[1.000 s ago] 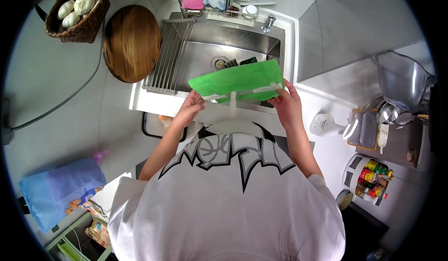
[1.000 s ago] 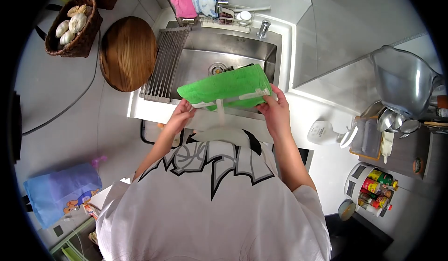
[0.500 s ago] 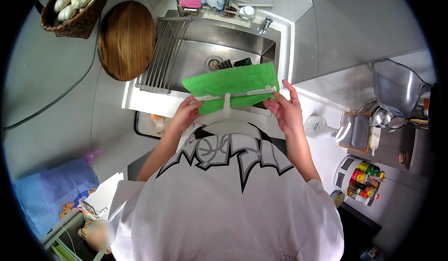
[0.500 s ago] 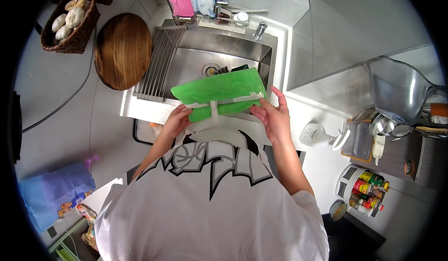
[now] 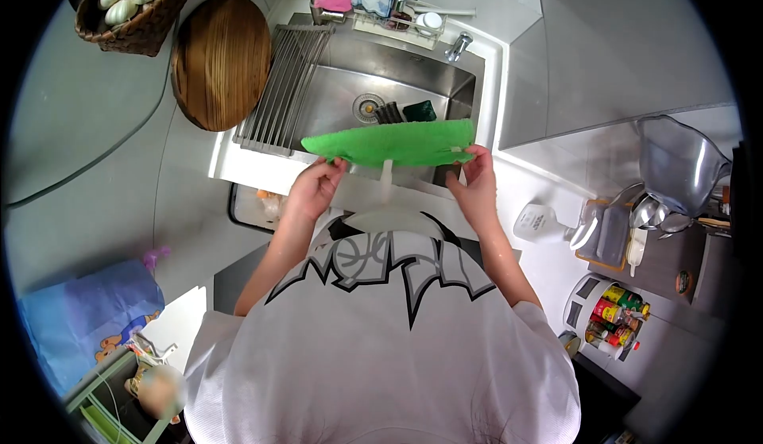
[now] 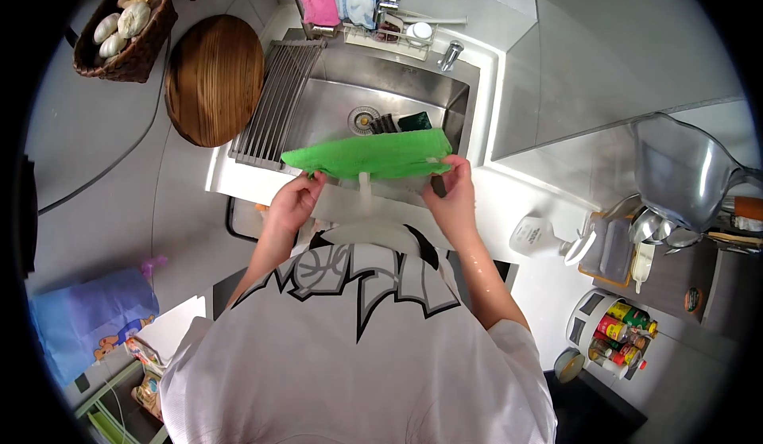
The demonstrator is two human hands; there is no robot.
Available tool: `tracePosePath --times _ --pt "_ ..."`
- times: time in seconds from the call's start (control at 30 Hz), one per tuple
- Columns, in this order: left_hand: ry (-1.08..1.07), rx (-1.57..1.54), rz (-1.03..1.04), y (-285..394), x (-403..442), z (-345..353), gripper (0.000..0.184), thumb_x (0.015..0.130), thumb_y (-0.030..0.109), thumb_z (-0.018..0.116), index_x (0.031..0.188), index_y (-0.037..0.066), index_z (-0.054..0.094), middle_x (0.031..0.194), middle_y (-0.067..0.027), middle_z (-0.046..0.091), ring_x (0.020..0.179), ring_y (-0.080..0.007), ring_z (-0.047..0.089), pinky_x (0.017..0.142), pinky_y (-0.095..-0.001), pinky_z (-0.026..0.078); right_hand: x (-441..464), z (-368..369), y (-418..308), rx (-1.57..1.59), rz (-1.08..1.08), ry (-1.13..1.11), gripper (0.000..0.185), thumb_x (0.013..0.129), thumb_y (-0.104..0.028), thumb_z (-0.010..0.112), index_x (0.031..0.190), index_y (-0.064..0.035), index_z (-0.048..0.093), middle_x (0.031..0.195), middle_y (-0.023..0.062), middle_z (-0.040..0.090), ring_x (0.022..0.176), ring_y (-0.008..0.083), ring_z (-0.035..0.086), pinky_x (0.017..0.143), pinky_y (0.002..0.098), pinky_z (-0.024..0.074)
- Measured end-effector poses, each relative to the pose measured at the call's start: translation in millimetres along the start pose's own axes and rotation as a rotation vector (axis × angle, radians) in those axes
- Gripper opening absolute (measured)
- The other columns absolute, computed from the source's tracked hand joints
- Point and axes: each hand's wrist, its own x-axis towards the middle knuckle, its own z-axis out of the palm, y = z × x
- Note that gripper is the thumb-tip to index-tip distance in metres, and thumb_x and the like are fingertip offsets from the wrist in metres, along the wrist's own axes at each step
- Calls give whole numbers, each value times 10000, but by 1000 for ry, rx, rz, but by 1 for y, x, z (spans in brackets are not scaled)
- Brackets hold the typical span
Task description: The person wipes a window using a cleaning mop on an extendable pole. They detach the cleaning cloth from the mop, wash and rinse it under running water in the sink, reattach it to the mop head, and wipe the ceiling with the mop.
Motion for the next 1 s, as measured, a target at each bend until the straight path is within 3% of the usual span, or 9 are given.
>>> tracePosePath --times 0.13,0.23,0.37,0.53,0.63,0.67,0.73,0.87,1.0 --pt "90 194 156 -14 2 8 356 756 -197 473 1082 -54 468 1005 -134 558 887 -216 591 889 -330 518 5 2 15 -511 -193 79 443 749 55 650 1110 -14 402 981 128 518 907 243 566 802 307 459" --pt "36 454 324 -21 5 5 504 754 -185 519 1217 -9 425 1049 -120 583 942 -204 605 861 -314 514 12 1 22 -522 -368 129 513 748 43 662 1181 0 390 939 127 520 820 249 547 754 321 460" --pt "19 1057 569 -23 10 -4 547 763 -147 565 1272 -3 424 1091 -118 597 1001 -217 607 810 -308 519 24 -6 1 -639 -245 27 579 694 38 705 1217 -14 461 908 109 520 791 238 537 723 330 466" --pt "75 1423 871 -22 6 -11 514 732 -131 576 1221 -22 462 1103 -206 570 966 -323 599 761 -357 518 40 -16 -13 -722 -397 -11 501 631 26 742 1095 -55 572 862 99 525 792 259 550 705 338 476" --pt "1 1658 1118 -12 9 -19 473 721 -107 592 1171 -22 478 1107 -242 547 941 -400 570 765 -407 501 45 -15 -13 -711 -499 -7 485 658 20 740 1093 -55 540 902 97 573 809 247 588 709 321 491" --pt "-39 1738 1207 -7 12 -20 456 719 -97 600 1153 -21 483 1109 -250 540 935 -424 558 771 -425 493 45 -17 -5 -582 -403 -72 470 675 12 738 1092 -53 530 920 100 585 817 237 597 709 316 494" --pt "-105 1762 1234 2 12 -17 420 723 -69 627 1117 -19 491 1106 -249 538 954 -433 545 797 -443 477 45 -22 10 -324 -208 -198 443 709 -3 735 1089 -49 511 955 106 610 833 219 614 709 304 499" --pt "-195 1854 1043 14 37 -57 483 718 -14 690 1151 -14 475 1146 -241 521 993 -431 537 844 -446 463 40 -26 11 -376 -61 -276 417 777 -41 706 1139 -49 497 962 113 633 858 188 622 705 294 496" --pt "-283 1682 1067 6 29 -37 647 712 5 713 1271 -5 387 1187 -227 501 1056 -386 545 841 -410 484 28 -22 26 -264 -16 -250 412 797 -45 685 1163 -29 496 956 116 648 859 178 626 714 283 488"
